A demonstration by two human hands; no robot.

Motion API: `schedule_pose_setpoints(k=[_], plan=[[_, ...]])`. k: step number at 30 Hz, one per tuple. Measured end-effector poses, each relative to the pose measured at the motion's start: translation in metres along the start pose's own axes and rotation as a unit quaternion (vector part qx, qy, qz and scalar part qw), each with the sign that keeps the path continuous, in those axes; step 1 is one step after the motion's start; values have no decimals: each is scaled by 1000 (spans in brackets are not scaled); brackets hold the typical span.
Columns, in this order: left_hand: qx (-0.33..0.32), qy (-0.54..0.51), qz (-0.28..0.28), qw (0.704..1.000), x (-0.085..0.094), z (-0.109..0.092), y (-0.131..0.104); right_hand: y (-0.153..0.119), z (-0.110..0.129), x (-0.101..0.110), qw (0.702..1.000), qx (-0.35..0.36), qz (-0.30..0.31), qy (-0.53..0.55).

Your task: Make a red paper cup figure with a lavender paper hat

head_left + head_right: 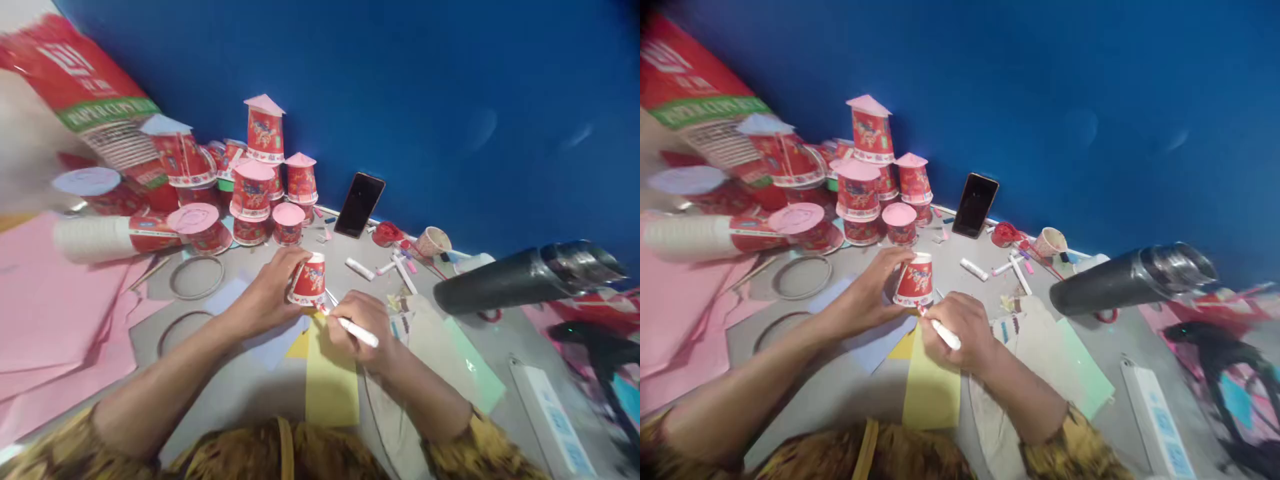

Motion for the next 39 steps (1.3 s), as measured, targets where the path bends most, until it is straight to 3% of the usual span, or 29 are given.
schedule_pose_setpoints(k=[5,9,13,20,26,29,34,39], plan=[[4,2,9,1000,-3,4,-2,0,4,4,1000,5,-19,10],[44,1,-11,999,1,8,-2,2,1,14,999,-24,-45,-6],[107,-92,-9,990,1,16,-4,1,-6,21,996,-47,-72,-29],[171,-280,-1,945,-6,33,-8,-4,-20,11,996,-63,-66,-16],[178,-411,46,893,-17,29,-9,-4,-16,6,998,-36,-44,-34],[184,-384,60,903,-16,26,-10,-6,-9,4,997,7,-42,-65],[176,-222,61,957,-7,24,-9,-9,-3,-3,994,52,-2,-91],[167,-182,29,969,-3,24,-7,-6,0,15,997,39,-56,-31]])
Point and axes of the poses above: each hand's wrist, its own y-axis towards the middle knuckle, its own x-axis out of the back of the hand, z = x × y, the point moved 7 cm from there along y, towards the middle knuckle
